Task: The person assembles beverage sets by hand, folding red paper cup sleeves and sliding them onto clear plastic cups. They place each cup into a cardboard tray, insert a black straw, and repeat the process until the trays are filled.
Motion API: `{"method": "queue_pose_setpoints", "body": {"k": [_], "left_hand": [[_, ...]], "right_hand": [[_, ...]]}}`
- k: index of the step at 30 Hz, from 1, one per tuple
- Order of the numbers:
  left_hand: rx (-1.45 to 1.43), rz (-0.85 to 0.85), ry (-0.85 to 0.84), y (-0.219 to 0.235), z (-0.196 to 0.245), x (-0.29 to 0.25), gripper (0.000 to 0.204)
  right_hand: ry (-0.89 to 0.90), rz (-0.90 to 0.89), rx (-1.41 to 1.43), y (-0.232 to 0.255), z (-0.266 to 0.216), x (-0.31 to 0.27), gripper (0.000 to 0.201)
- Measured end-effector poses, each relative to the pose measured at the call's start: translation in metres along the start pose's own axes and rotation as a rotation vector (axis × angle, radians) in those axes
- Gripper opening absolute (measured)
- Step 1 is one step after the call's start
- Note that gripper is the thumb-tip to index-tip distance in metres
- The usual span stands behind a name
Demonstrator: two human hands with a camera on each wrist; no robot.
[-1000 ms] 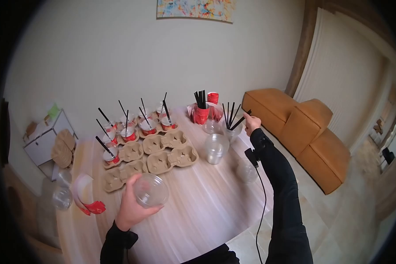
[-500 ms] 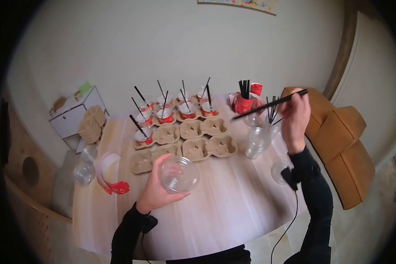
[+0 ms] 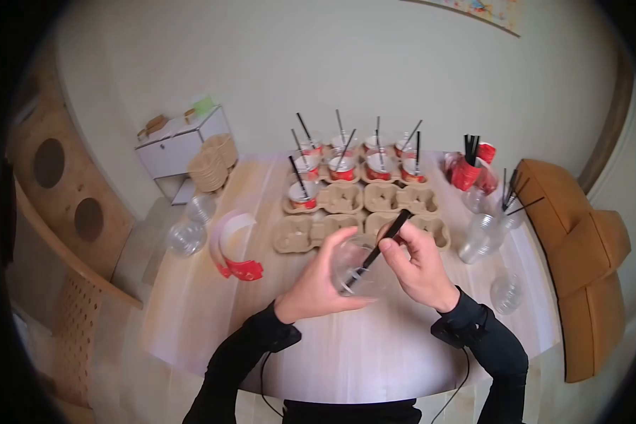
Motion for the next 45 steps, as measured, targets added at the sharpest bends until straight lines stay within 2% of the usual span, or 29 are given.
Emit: {"method": "queue_pose_setpoints", "body": {"k": [1,3,4,6,8,10,11,12,14,16,17,19,21,24,26,28,29,31,32,34,35,37,38,40,41,42,44,45], "left_hand": [[0.019,-0.004,-0.019,0.001,0.004,0.003,0.106],[0.085,-0.007,-0.045,0.007,0.007,0.003,0.108],[0.097,-0.004,-0.041,0.01,0.004,0.001,0.108],[0.088,-0.01,-0.02,0.013,-0.004,-0.006,0.113],[0.158,-0.069,0.032,0.019,-0.006,-0.023,0.11],[0.228,-0.131,0.082,0.039,-0.012,-0.039,0.106],[0.34,-0.208,0.122,0.054,-0.021,-0.052,0.094],[0.451,-0.284,0.162,0.07,-0.031,-0.064,0.081],[0.513,-0.196,0.326,0.119,-0.052,-0.084,0.05],[0.822,-0.231,0.186,0.158,-0.07,-0.094,0.031],[0.83,-0.235,0.185,0.173,-0.077,-0.101,0.031],[0.924,-0.517,0.348,0.18,-0.103,-0.118,0.02],[0.887,-0.505,0.361,0.187,-0.105,-0.118,0.017],[0.841,-0.483,0.373,0.195,-0.102,-0.115,0.016],[0.835,-0.47,0.369,0.197,-0.095,-0.111,0.015],[0.598,-0.479,0.532,0.191,-0.099,-0.117,0.01],[0.601,-0.48,0.528,0.191,-0.102,-0.118,0.01],[0.734,-0.543,0.362,0.187,-0.099,-0.113,0.007],[0.737,-0.547,0.359,0.187,-0.098,-0.111,0.007],[0.7,-0.449,0.437,0.197,-0.097,-0.109,0.006],[0.703,-0.453,0.435,0.198,-0.094,-0.105,0.006],[0.428,-0.177,0.64,0.219,-0.099,-0.107,0.006],[0.43,-0.175,0.635,0.224,-0.099,-0.106,0.006],[0.394,-0.052,0.459,0.242,-0.088,-0.092,0.006],[0.397,0.02,0.4,0.251,-0.083,-0.089,0.005],[0.4,0.02,0.39,0.253,-0.083,-0.088,0.005],[0.226,0.322,0.43,0.268,-0.08,-0.092,0.006],[0.187,0.37,0.39,0.268,-0.075,-0.088,0.009]], "right_hand": [[0.006,-0.016,0.012,-0.008,0.001,0.001,0.036],[0.149,0.024,-0.083,-0.019,-0.009,-0.003,0.074],[0.156,0.017,-0.074,-0.026,-0.009,-0.003,0.074],[-0.037,-0.132,-0.017,-0.052,0.009,0.0,0.103],[-0.042,-0.129,-0.08,-0.061,0.011,0.002,0.104],[-0.162,-0.229,-0.037,-0.076,0.022,0.001,0.1],[-0.16,-0.228,-0.026,-0.079,0.026,0.0,0.1],[-0.098,-0.271,-0.13,-0.087,0.027,-0.002,0.097],[-0.03,-0.309,-0.226,-0.098,0.029,-0.006,0.095],[0.035,-0.458,-0.382,-0.124,0.029,-0.016,0.093],[0.04,-0.459,-0.418,-0.131,0.033,-0.017,0.097],[0.059,-0.472,-0.386,-0.136,0.035,-0.02,0.1],[0.08,-0.488,-0.355,-0.135,0.03,-0.02,0.103],[0.114,-0.409,-0.437,-0.113,0.021,-0.015,0.107],[0.048,-0.38,-0.357,-0.093,0.024,-0.009,0.104],[0.052,-0.347,-0.33,-0.078,0.022,-0.007,0.101],[0.05,-0.315,-0.302,-0.069,0.021,-0.007,0.098],[0.048,-0.301,-0.282,-0.06,0.018,-0.008,0.095],[0.045,-0.291,-0.26,-0.056,0.017,-0.008,0.093],[0.055,-0.28,-0.231,-0.051,0.014,-0.009,0.09],[0.067,-0.274,-0.211,-0.048,0.012,-0.009,0.088],[0.069,-0.265,-0.198,-0.041,0.004,-0.01,0.086],[0.067,-0.261,-0.186,-0.037,0.001,-0.01,0.085],[0.07,-0.233,-0.171,-0.028,-0.001,-0.011,0.083],[0.069,-0.208,-0.152,-0.024,-0.001,-0.011,0.081],[0.076,-0.203,-0.156,-0.022,-0.004,-0.011,0.081],[0.095,-0.118,-0.096,-0.011,-0.009,-0.011,0.072],[0.101,-0.109,-0.1,-0.011,-0.011,-0.011,0.072]]}}
Point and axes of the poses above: each hand's wrist, its own x-axis towards the middle knuckle, its own y-axis out of the back of the hand, z = x × y, the point moved 10 cm from there along x, towards the middle knuckle, and after that the axes turned 14 degrees about -y, right-handed, at the moved point
